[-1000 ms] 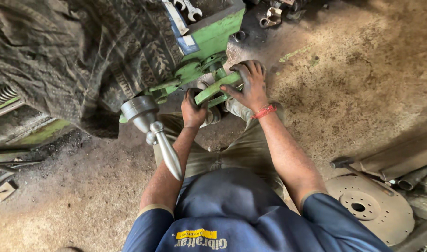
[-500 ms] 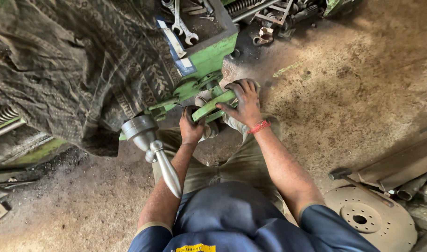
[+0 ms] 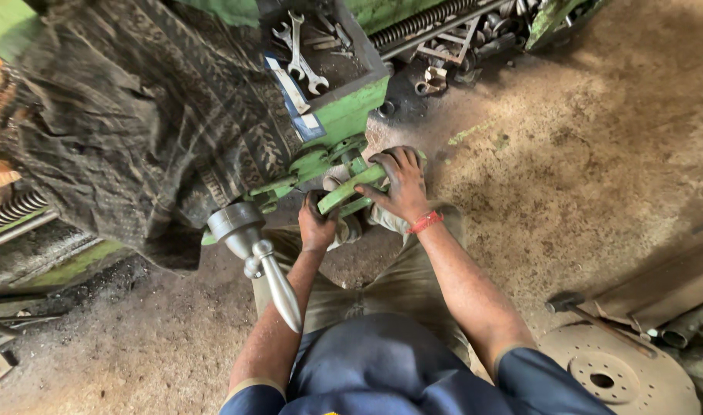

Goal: The person operates a green metalworking machine, likely a lathe, by turning a handwheel and adjusting a lever with both hands. The person repeatedly moves the lever and handwheel to control the machine's operation while seated in a workshop environment.

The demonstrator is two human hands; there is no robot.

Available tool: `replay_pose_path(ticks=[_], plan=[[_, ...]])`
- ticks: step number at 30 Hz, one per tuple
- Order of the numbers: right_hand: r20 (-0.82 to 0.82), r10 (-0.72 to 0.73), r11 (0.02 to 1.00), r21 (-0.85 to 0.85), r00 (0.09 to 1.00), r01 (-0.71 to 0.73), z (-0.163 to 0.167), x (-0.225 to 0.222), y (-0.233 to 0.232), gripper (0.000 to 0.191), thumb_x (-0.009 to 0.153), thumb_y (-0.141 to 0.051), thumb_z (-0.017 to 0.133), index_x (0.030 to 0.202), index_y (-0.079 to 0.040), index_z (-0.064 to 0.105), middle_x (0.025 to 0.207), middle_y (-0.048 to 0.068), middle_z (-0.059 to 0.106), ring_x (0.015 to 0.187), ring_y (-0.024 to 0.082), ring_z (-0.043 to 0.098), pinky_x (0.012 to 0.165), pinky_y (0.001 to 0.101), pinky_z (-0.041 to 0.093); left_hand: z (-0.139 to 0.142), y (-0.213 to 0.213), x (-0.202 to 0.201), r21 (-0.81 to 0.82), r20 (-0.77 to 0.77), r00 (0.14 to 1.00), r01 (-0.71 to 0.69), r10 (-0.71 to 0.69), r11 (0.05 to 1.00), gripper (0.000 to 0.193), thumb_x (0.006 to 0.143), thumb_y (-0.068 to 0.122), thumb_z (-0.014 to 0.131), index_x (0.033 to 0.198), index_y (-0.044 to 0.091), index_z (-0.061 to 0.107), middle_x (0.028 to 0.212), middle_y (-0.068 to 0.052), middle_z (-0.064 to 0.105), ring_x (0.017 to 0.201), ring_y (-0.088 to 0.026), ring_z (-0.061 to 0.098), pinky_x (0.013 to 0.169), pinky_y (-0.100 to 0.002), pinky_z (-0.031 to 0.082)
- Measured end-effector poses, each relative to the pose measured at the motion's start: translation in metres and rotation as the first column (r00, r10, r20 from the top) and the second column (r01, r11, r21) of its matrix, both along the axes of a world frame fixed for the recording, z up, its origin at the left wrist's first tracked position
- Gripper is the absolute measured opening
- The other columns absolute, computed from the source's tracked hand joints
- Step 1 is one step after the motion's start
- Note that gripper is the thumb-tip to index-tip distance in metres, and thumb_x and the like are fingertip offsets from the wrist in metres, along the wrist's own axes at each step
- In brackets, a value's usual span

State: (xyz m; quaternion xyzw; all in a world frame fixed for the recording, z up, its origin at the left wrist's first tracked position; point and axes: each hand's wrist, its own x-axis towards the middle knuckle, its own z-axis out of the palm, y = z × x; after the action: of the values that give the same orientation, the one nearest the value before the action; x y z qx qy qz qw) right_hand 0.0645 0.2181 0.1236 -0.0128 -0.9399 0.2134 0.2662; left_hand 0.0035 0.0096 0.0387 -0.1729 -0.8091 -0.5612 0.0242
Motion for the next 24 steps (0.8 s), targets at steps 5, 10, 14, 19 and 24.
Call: replay_pose_path(ticks=[5, 10, 14, 19, 24], plan=[[-0.003, -0.002, 1.0, 0.008, 1.0, 0.002, 0.001, -0.002, -0.002, 0.065, 0.08, -0.06, 0.082, 0.115, -0.006, 0.068, 0.116, 0.014, 0.061, 0.116, 0.037, 0.052, 0.102, 0.0506, 0.043, -0.004, -0.003, -0.001, 0.008, 0.026, 0.999, 0.026, -0.026, 1.0, 0.03, 0.078, 0.013, 0.078, 0.103, 0.005, 0.064, 0.096, -0.019, 0.071, 0.091, -0.043, 0.069, 0.079, -0.046, 0.055], [-0.007, 0.004, 1.0, -0.002, 1.0, -0.004, 0.002, -0.001, -0.002, 0.065, 0.081, -0.059, 0.08, 0.117, -0.006, 0.068, 0.117, 0.014, 0.061, 0.117, 0.038, 0.052, 0.103, 0.0506, 0.043, -0.016, 0.003, 0.001, -0.065, -0.05, 0.998, -0.045, 0.042, 0.997, 0.03, 0.08, 0.013, 0.078, 0.105, 0.005, 0.063, 0.099, -0.021, 0.069, 0.094, -0.046, 0.066, 0.079, -0.049, 0.053], [0.007, -0.009, 0.999, 0.034, 1.0, 0.009, 0.003, -0.001, -0.002, 0.065, 0.08, -0.059, 0.081, 0.116, -0.007, 0.068, 0.115, 0.016, 0.06, 0.116, 0.04, 0.052, 0.102, 0.0516, 0.043, -0.027, 0.009, 0.005, -0.09, -0.078, 0.99, -0.124, 0.117, 0.988, 0.031, 0.081, 0.012, 0.078, 0.106, 0.005, 0.062, 0.102, -0.022, 0.068, 0.095, -0.047, 0.065, 0.081, -0.051, 0.052], [-0.002, -0.003, 0.999, 0.049, 1.0, 0.003, 0.005, -0.001, -0.001, 0.062, 0.081, -0.058, 0.08, 0.116, -0.008, 0.068, 0.116, 0.014, 0.061, 0.116, 0.038, 0.054, 0.101, 0.0525, 0.043, -0.032, 0.007, 0.002, -0.1, 0.0, 0.996, -0.089, 0.089, 0.991, 0.038, 0.082, 0.018, 0.078, 0.113, 0.004, 0.06, 0.104, -0.022, 0.068, 0.098, -0.047, 0.065, 0.083, -0.052, 0.052], [0.007, 0.005, 0.999, 0.034, 1.0, -0.005, 0.005, -0.001, -0.002, 0.064, 0.082, -0.06, 0.079, 0.118, -0.009, 0.067, 0.114, 0.015, 0.059, 0.114, 0.038, 0.054, 0.1, 0.0521, 0.043, -0.032, 0.005, 0.003, -0.095, -0.057, 0.996, -0.079, 0.074, 0.992, 0.045, 0.082, 0.019, 0.079, 0.118, 0.003, 0.058, 0.107, -0.024, 0.067, 0.099, -0.048, 0.064, 0.083, -0.052, 0.052]])
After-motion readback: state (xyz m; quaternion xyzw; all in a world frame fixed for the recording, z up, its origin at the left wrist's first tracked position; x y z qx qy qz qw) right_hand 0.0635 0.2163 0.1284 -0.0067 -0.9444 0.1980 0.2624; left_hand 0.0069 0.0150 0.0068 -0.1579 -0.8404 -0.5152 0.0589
